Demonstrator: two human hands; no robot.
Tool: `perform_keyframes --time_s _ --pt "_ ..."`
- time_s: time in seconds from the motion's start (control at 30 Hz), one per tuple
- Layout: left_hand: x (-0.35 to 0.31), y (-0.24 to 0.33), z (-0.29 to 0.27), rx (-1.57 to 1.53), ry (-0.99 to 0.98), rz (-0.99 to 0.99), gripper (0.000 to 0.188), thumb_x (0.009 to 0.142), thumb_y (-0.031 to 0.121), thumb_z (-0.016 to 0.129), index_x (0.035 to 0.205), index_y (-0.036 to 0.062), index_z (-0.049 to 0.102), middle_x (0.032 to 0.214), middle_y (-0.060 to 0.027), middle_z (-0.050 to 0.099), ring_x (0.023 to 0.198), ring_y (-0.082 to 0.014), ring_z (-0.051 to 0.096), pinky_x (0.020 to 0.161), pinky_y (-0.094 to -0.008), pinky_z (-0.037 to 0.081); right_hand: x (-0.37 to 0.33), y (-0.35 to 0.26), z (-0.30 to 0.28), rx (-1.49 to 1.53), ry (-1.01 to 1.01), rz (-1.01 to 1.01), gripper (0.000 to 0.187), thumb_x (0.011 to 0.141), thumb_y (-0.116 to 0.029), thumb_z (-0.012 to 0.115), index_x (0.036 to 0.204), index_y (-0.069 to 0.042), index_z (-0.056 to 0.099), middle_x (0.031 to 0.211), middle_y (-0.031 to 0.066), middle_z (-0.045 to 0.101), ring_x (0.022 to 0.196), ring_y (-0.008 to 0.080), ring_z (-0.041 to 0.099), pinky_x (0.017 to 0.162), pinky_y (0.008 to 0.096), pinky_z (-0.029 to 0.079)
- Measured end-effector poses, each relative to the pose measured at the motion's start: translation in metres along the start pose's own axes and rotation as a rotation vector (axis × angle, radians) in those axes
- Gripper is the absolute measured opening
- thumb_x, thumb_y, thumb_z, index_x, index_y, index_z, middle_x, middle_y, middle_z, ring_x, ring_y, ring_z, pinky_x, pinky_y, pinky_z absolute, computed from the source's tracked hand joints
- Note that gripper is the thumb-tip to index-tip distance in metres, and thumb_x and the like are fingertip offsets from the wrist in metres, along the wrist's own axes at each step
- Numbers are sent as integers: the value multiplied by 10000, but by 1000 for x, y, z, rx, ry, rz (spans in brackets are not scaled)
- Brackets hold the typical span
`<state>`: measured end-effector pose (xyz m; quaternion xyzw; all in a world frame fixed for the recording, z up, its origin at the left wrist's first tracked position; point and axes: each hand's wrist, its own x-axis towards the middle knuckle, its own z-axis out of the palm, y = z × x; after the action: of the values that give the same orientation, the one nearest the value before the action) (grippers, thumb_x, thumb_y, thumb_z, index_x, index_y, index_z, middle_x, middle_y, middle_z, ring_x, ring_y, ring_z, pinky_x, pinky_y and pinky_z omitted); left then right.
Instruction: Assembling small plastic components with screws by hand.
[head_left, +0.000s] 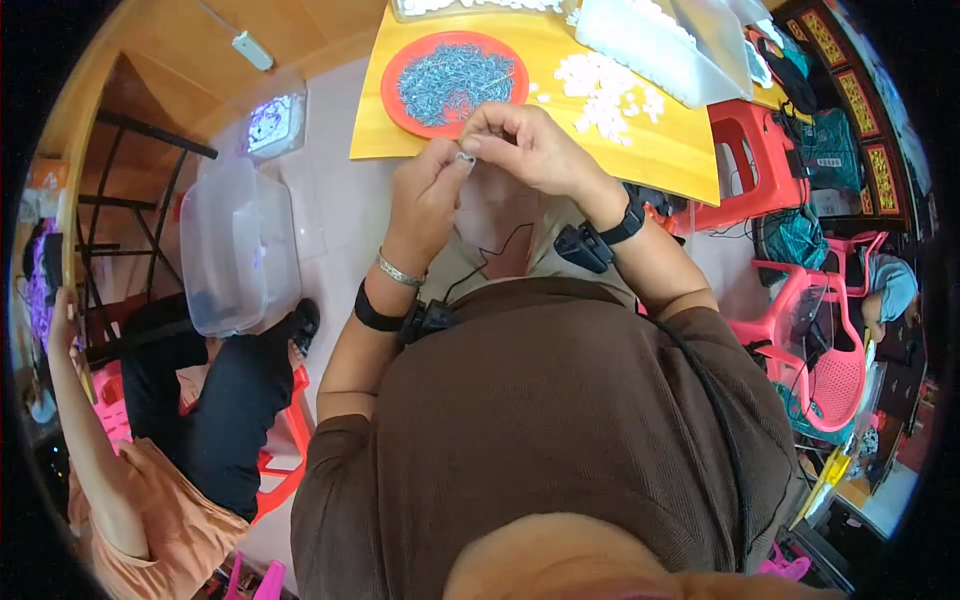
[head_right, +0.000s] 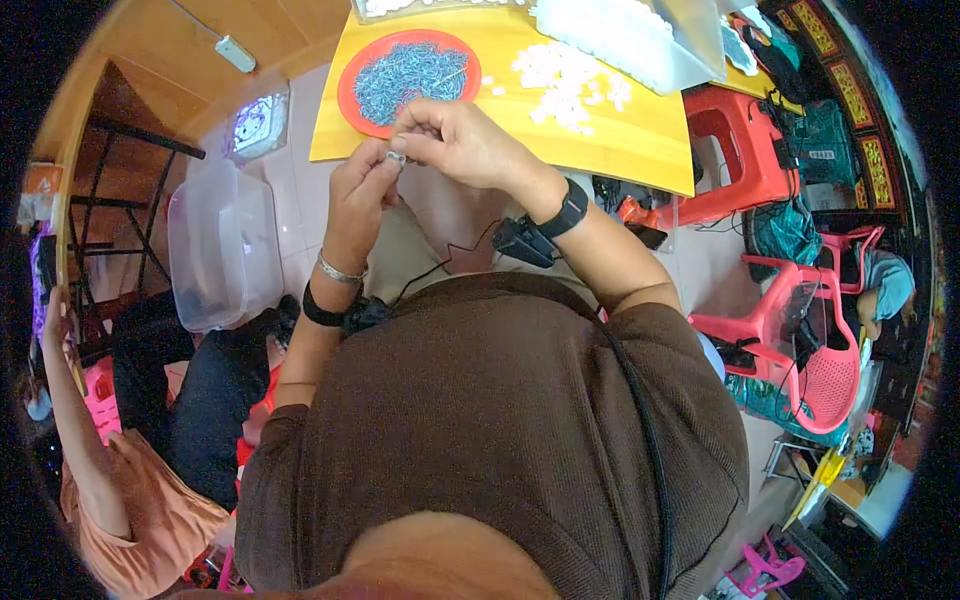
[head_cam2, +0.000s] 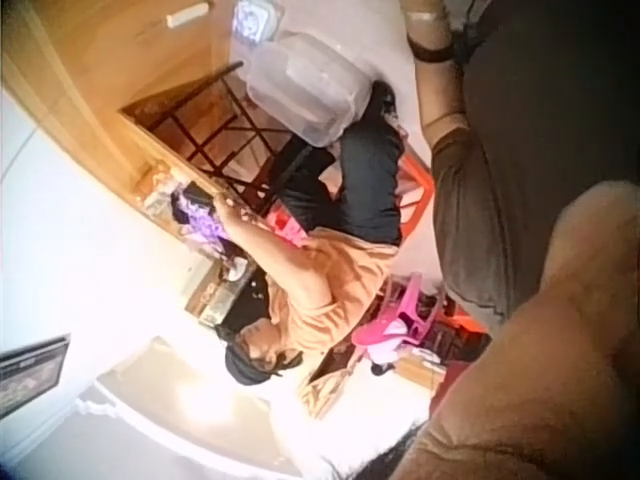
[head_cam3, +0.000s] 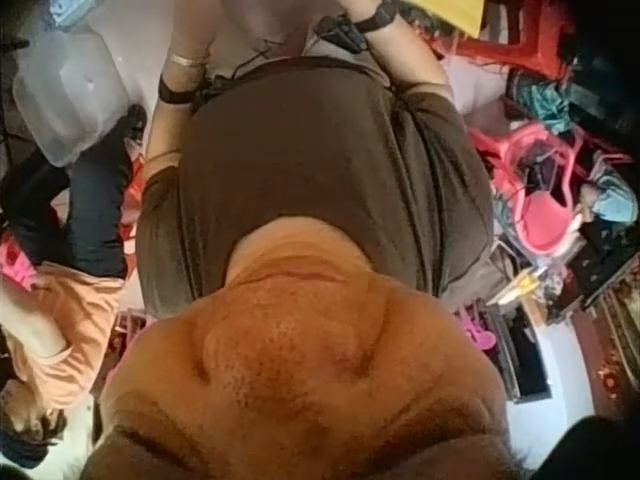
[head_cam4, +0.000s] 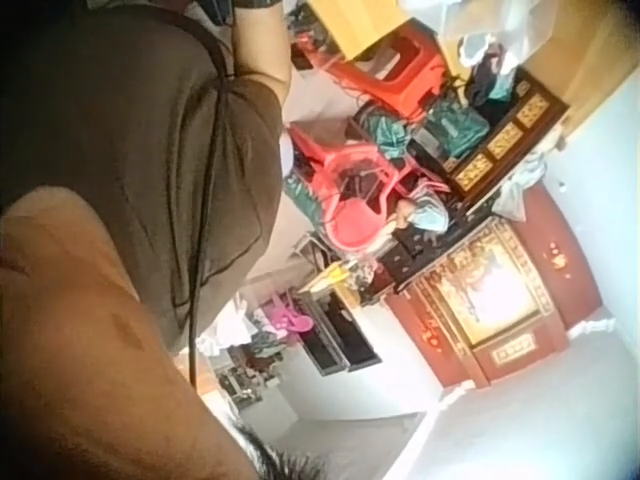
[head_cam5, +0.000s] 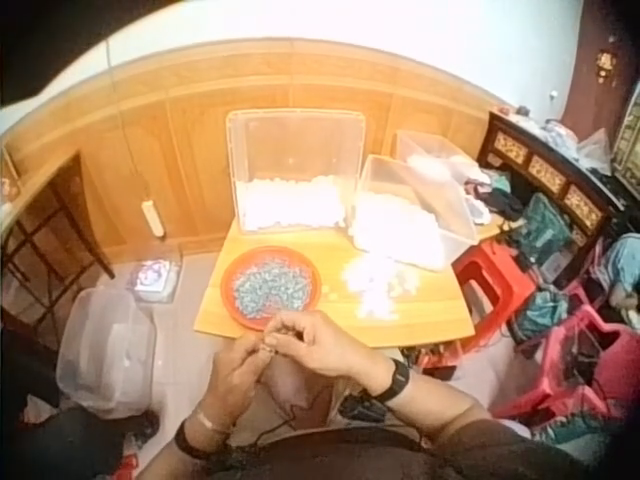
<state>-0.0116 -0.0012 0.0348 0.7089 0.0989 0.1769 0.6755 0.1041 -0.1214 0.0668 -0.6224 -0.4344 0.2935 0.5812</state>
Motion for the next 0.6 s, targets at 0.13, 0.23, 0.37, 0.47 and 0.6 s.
perform_keyframes --time_s 0.13,0.23,0.37,0.47,0.6 --pt "4 -2 -1 -5 37 29 157 840 118 521 724 16 493 516 0 425 466 -65 413 429 -245 339 8 5 -6 -54 -51 -34 142 870 -155 562 828 -19 558 738 -41 501 703 38 429 643 197 379" --pt "4 1 -1 -13 48 0 163 837 119 523 716 16 486 515 -13 434 459 -75 416 429 -256 345 8 3 -5 -134 -58 -19 159 879 -166 550 824 -17 550 728 -42 492 702 41 425 640 201 376" --pt "2 -1 -3 25 25 20 143 832 114 521 733 14 500 512 -28 443 450 -86 423 428 -265 351 7 0 -4 -279 -38 -72 178 879 -178 539 819 -10 540 694 -2 487 664 71 436 608 231 385" --pt "-1 -1 -2 42 3 -2 124 826 112 524 756 10 516 509 -51 446 451 -104 436 436 -279 358 4 -1 -2 -408 -22 -115 177 869 -183 538 823 -12 542 658 62 490 605 134 457 575 268 399" --pt "-5 -3 -4 112 -38 24 135 823 130 517 792 -1 523 525 -71 447 469 -128 451 449 -302 355 -3 4 2 -520 -1 -178 166 849 -181 540 799 -23 534 643 141 500 573 273 491 547 323 412"
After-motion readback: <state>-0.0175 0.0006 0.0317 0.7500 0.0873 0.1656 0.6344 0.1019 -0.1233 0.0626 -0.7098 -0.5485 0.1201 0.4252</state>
